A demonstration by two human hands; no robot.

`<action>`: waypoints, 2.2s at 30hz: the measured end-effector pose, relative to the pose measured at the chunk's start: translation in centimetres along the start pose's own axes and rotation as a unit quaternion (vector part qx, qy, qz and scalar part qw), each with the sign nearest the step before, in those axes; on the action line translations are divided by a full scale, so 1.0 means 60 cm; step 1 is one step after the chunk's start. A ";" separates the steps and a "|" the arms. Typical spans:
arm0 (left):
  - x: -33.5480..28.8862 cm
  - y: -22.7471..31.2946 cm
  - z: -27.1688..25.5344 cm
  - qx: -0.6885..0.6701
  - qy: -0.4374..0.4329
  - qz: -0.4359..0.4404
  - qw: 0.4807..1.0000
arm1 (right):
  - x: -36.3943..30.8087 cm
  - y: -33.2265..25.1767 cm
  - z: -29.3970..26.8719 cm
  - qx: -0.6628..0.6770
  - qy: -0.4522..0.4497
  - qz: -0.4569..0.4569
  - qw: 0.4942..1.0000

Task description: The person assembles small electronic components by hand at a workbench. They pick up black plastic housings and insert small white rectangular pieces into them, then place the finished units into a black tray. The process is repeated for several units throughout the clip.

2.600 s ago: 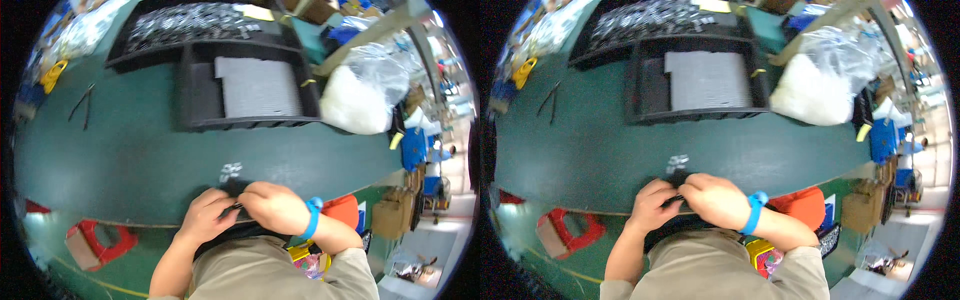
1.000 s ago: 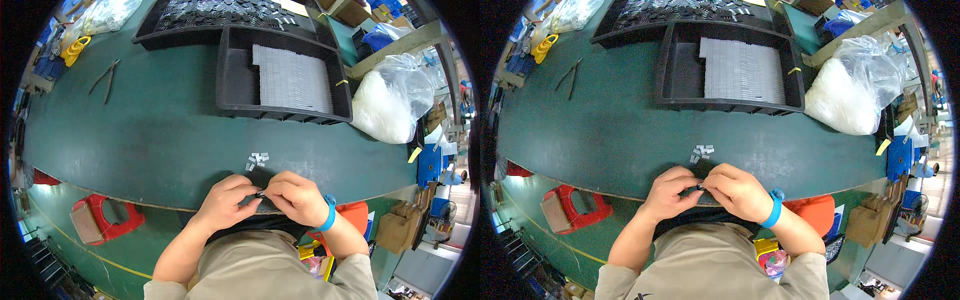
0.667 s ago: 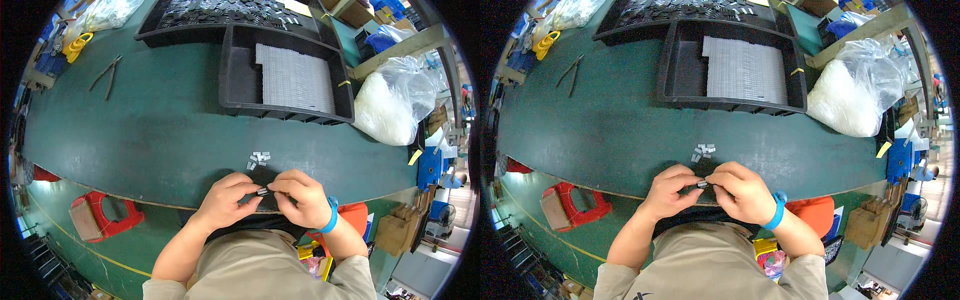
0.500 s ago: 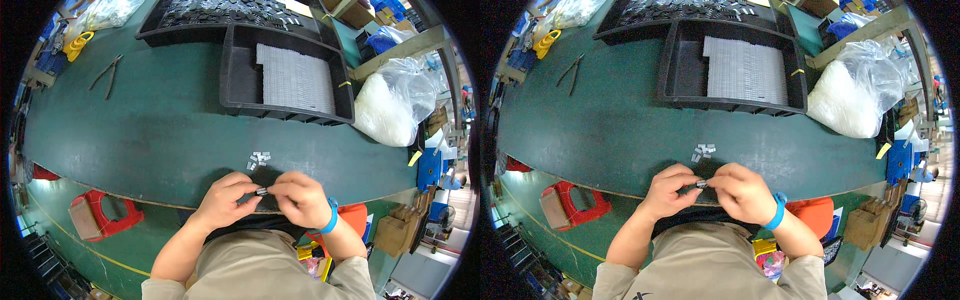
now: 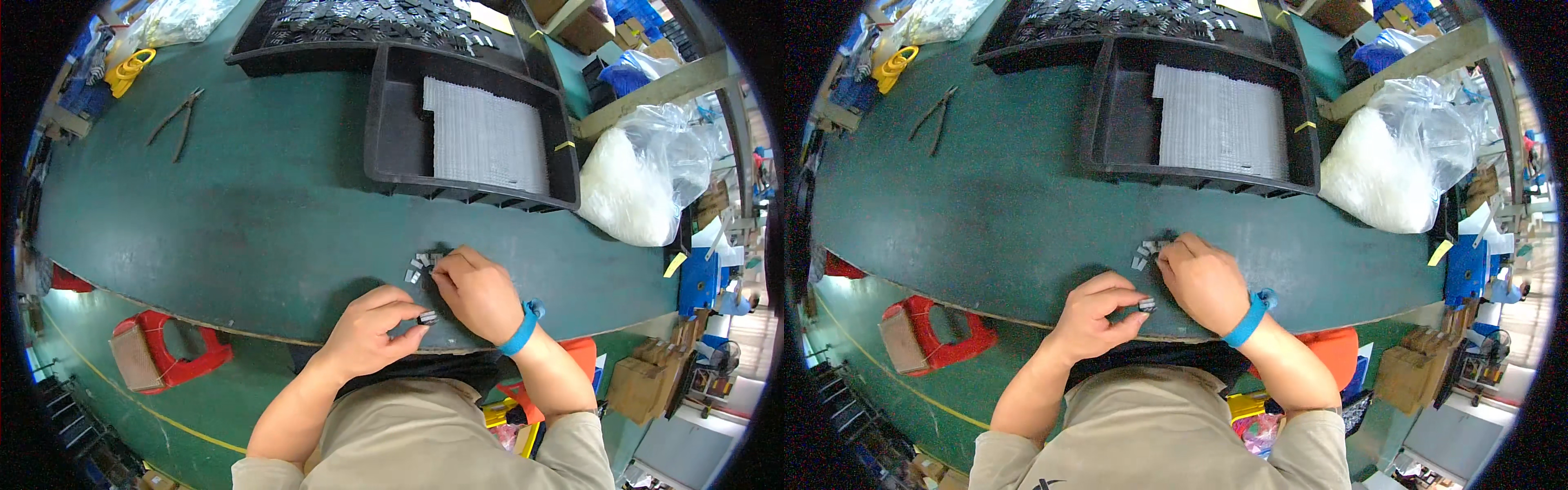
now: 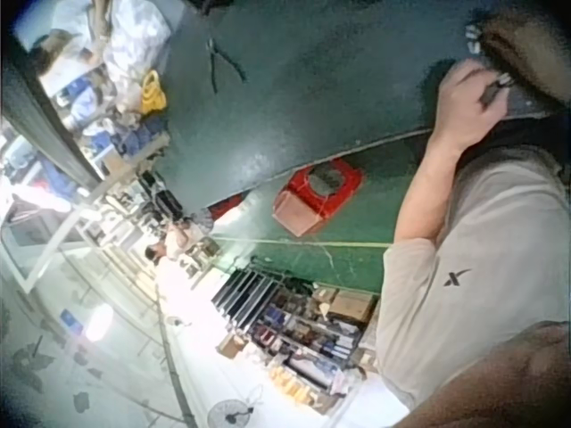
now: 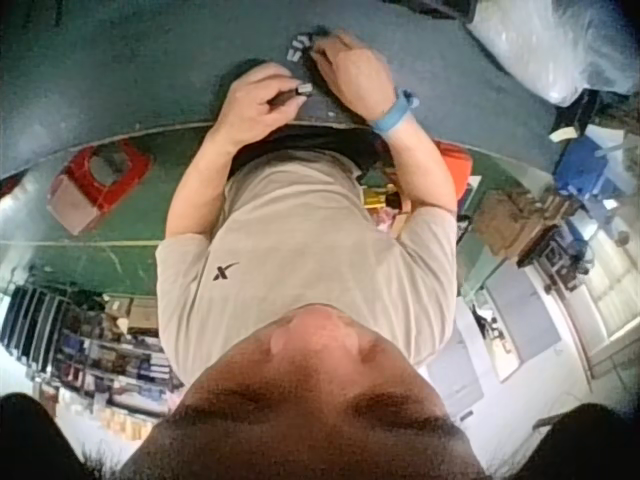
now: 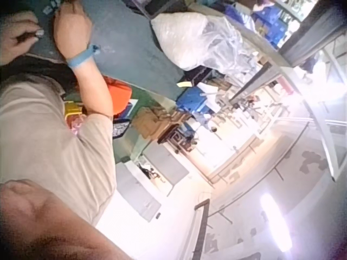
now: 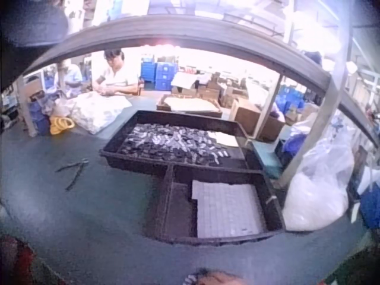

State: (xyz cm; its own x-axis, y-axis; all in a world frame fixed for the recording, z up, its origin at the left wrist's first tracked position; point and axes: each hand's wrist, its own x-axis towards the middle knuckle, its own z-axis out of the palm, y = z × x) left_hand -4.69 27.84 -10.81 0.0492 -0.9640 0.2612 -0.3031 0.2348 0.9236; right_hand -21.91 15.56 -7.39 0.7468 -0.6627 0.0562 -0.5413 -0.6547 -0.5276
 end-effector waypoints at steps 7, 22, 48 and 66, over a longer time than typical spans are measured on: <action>-0.002 0.002 -0.004 -0.024 0.002 -0.034 0.999 | -0.032 -0.019 -0.046 0.200 -0.027 -0.015 0.979; 0.002 0.004 -0.007 -0.029 0.000 -0.029 0.999 | -0.045 -0.029 -0.055 0.239 -0.024 -0.045 0.970; 0.002 0.002 -0.006 -0.035 0.004 -0.027 0.999 | -0.045 -0.041 -0.047 0.143 0.014 -0.108 0.984; 0.000 0.002 0.008 0.028 0.043 0.001 0.999 | -0.063 -0.065 -0.028 0.074 0.035 -0.102 0.991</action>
State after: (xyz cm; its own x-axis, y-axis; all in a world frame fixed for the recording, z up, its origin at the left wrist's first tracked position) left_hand -5.18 27.83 -10.85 0.1294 -0.9490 0.2876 -0.3550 0.2265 0.9070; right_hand -23.27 20.01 -4.15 0.8032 -0.5490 0.2313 -0.3149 -0.7208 -0.6176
